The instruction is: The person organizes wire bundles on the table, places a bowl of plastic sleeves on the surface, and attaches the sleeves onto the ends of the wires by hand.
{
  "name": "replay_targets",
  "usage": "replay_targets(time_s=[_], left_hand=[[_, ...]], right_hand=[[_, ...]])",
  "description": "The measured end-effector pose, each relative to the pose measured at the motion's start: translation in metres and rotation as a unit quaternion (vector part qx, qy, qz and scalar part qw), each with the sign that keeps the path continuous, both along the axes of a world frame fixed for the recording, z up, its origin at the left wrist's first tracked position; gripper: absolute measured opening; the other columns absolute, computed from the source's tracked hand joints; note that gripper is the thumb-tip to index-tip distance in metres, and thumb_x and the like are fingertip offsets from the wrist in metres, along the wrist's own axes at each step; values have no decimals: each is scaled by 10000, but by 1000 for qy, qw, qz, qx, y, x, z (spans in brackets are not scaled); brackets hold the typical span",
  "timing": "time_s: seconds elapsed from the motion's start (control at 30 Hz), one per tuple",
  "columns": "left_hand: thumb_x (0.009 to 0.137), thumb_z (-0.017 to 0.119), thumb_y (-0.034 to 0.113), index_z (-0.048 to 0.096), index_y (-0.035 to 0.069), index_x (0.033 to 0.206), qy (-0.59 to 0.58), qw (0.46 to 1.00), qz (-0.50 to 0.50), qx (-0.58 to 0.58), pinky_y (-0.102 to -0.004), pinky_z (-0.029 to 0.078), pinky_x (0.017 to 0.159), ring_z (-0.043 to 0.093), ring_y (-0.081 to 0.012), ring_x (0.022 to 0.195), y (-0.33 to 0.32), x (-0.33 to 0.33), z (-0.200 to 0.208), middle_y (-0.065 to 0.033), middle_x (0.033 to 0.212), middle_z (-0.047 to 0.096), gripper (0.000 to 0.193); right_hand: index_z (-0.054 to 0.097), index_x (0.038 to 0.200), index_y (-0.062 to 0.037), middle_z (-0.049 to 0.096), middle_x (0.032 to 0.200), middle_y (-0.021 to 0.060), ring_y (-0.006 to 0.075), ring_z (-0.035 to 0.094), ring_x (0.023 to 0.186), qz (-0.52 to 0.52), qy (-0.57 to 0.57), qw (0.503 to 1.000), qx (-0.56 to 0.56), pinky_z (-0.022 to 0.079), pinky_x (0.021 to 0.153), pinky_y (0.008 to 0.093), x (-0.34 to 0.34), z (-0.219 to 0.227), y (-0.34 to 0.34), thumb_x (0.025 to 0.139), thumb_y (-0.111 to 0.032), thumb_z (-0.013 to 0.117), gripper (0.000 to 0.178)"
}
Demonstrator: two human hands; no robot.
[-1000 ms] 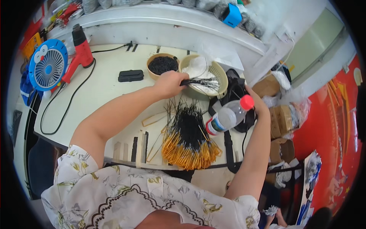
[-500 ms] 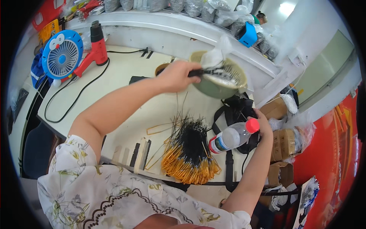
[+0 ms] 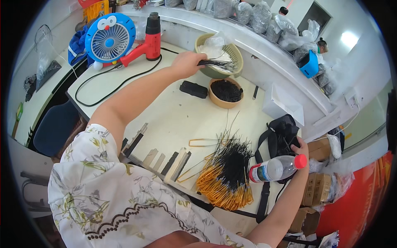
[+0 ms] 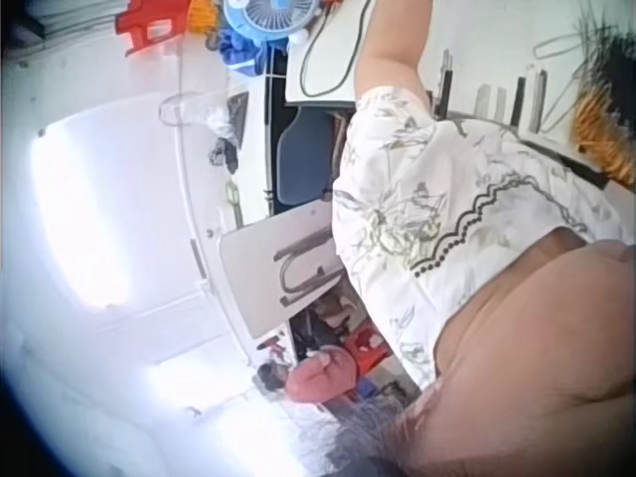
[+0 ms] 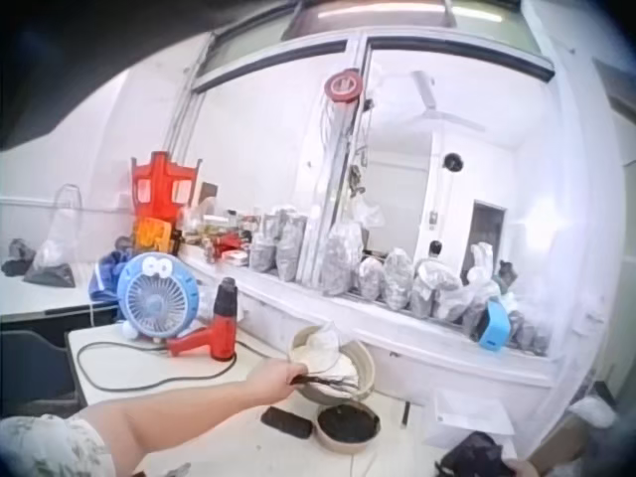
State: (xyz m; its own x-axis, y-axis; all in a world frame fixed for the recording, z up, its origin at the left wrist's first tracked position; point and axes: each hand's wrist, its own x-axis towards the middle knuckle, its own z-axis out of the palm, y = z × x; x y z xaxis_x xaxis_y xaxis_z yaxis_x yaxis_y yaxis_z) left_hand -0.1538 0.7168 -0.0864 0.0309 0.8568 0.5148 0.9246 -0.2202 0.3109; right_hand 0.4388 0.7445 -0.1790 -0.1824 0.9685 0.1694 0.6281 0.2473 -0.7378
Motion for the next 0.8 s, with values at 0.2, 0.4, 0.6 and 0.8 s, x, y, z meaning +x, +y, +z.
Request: replay_targets(time_s=[0.2,0.4,0.6,0.8], left_hand=[[802,684,197,612,90,1008,-39,998,53,1,-425,455,664,605,-347,781,-20,-38,-21,-154,806,638,243],[817,664,214,614,126,1048,4,989,145,6,-455,476,684,620,-334,795,-11,-82,-45,-138,814,646,252],[831,652,204,614,83,1133,-19,980,194,-33,-430,484,750,626,-335,851,-37,-60,-37,-151,929,661,328],[787,678,180,608,44,1139,-64,995,-53,-57,-390,484,774,621,-330,879,-40,-33,-56,-186,956,653,384]], right_hand=[[563,1188,42,637,1023,67,160,587,927,9,28,999,-22,441,873,271,-38,20,-3,699,67,595,491],[563,1184,43,637,1028,73,159,586,941,30,5,999,-28,431,886,267,-37,26,0,704,50,587,480],[566,1178,47,622,1108,90,166,577,1023,9,155,988,9,417,925,273,-29,23,-9,777,55,558,400],[558,1214,20,607,1181,112,175,557,1100,-72,177,978,86,396,961,276,-42,82,-33,893,-90,578,340]])
